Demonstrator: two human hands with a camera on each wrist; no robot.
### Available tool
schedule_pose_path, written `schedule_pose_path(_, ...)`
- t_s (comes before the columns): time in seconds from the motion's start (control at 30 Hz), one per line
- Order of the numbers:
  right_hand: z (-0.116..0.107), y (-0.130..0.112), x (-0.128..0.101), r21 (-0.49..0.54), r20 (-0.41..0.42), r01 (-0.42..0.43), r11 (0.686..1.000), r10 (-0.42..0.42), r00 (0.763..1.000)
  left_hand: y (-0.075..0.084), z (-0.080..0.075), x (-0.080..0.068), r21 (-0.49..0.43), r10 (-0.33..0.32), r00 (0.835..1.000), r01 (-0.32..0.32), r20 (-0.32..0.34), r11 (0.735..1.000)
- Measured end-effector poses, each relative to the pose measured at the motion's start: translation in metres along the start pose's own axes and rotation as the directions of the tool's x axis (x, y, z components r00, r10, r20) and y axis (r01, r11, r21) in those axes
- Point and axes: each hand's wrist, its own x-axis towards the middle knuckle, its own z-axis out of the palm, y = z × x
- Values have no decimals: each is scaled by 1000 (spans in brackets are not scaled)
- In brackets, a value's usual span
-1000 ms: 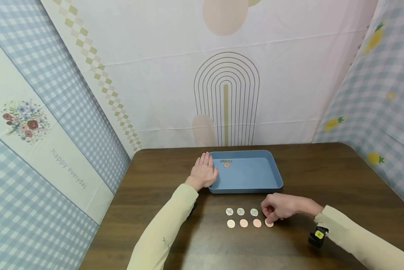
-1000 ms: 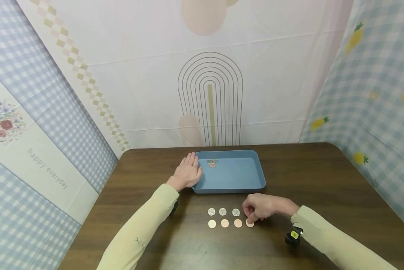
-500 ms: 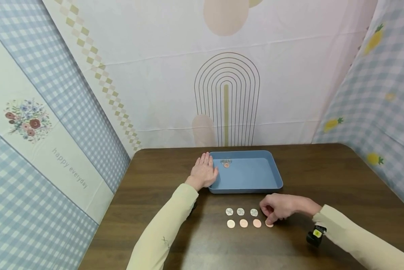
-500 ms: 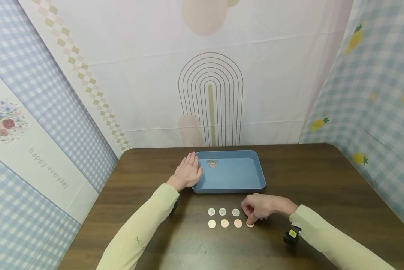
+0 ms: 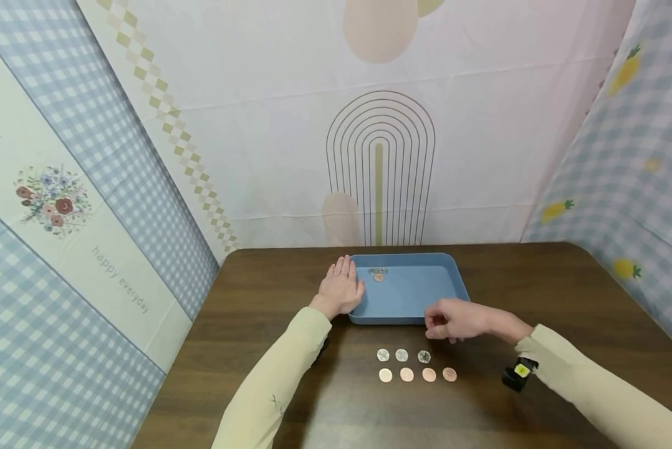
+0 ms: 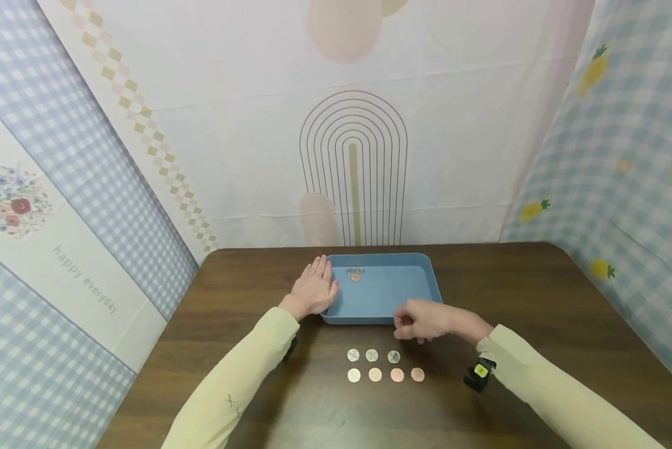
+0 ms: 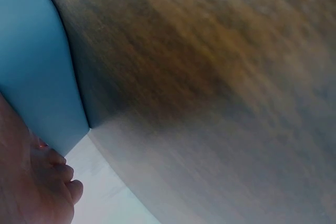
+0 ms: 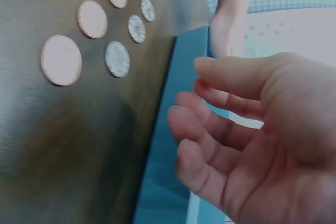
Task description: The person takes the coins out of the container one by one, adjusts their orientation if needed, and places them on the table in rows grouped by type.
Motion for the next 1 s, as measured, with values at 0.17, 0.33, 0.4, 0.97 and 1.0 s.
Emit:
schedule_pose_path(0.17, -12, -5, 16, -41, -88, 24, 999, -27, 996, 0, 1, -1, 11, 1, 1000, -1, -14, 1000)
schedule_pose_path(0.33, -22, -10, 35, -51, -137, 44, 998, -50, 989, 0, 0, -3, 12, 6, 1000, -6, -15, 1000)
schedule_pose_path(0.4, -24, -11, 43, -47, -151, 33, 998, -40, 988, 0, 0, -3, 14, 7, 1000, -7, -16, 1000)
schedule_pose_path(0.97, -35, 4, 94, -21, -257, -152, 988, 141, 956, -1, 0, -6, 14, 13, 1000, -12, -17, 1000)
schedule_pose_path(1.0, -35, 5, 97, -18, -260, -162, 987, 152, 954, -1, 1, -7, 13, 13, 1000, -12, -16, 1000)
